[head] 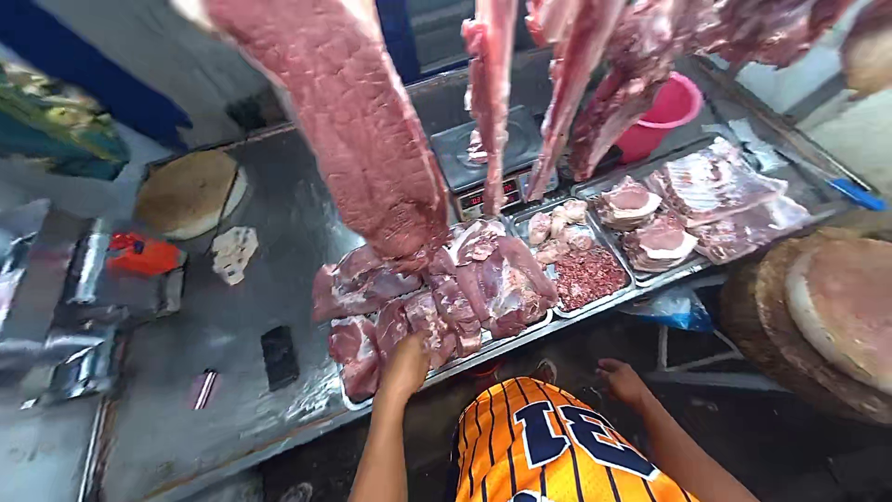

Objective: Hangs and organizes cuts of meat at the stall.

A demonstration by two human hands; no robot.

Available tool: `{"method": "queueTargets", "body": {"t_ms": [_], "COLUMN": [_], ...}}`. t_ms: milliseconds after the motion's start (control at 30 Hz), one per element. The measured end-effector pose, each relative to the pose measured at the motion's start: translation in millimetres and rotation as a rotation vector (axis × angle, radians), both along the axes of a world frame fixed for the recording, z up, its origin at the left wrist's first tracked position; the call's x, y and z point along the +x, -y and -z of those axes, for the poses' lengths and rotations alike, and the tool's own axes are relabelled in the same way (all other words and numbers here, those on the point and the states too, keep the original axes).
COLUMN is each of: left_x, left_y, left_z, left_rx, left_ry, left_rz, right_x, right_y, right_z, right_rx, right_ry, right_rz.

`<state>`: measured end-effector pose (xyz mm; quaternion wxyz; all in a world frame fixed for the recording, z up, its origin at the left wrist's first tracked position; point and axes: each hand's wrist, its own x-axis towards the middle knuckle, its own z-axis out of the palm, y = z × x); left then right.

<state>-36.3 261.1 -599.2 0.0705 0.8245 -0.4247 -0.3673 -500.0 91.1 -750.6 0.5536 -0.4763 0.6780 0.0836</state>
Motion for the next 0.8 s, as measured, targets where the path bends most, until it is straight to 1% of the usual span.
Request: {"method": "queueTargets", "body": {"t_ms": [100,167,367,467,533,667,800], "left_x": [-16.4,-33.5,-72.8,-81.9,-85.4,-94.1,-111.3], "left_y": [9.9,23.6,81.8,106.7,119.2,133.9,137.9], "left_z": [4.3,10.6,11.8,7.6,3.2,-5.2,-1.8], "left_rx": [0.066,0.058,0.039,0.059,0.076,0.074,0.075], "left_ry": [-0.076,-0.114,-0.126,-0.089,-0.061,-0.038,-0.05], "left_rz": [0.054,0.125,0.498,0.62,0.659,0.66,0.648], "right_x": [-13.2,-28.8,-60.9,-62.9,-63.9,-75.5,-87.5], "right_y": [-21.7,-37.5,-81.7,-98.6,-109.2,-121.6,-109.0], "right_z": [17.8,29.7,29.3,25.0,26.8,42.4,47.0], "right_rx": [0.027,0.049,0.108,0.109,0.115,0.164,0.152], "right_ry": [-0.053,-0.095,-0.15,-0.144,-0.135,-0.107,-0.099], "right_rz": [0.015,0.045,0.272,0.398,0.458,0.511,0.572]}}
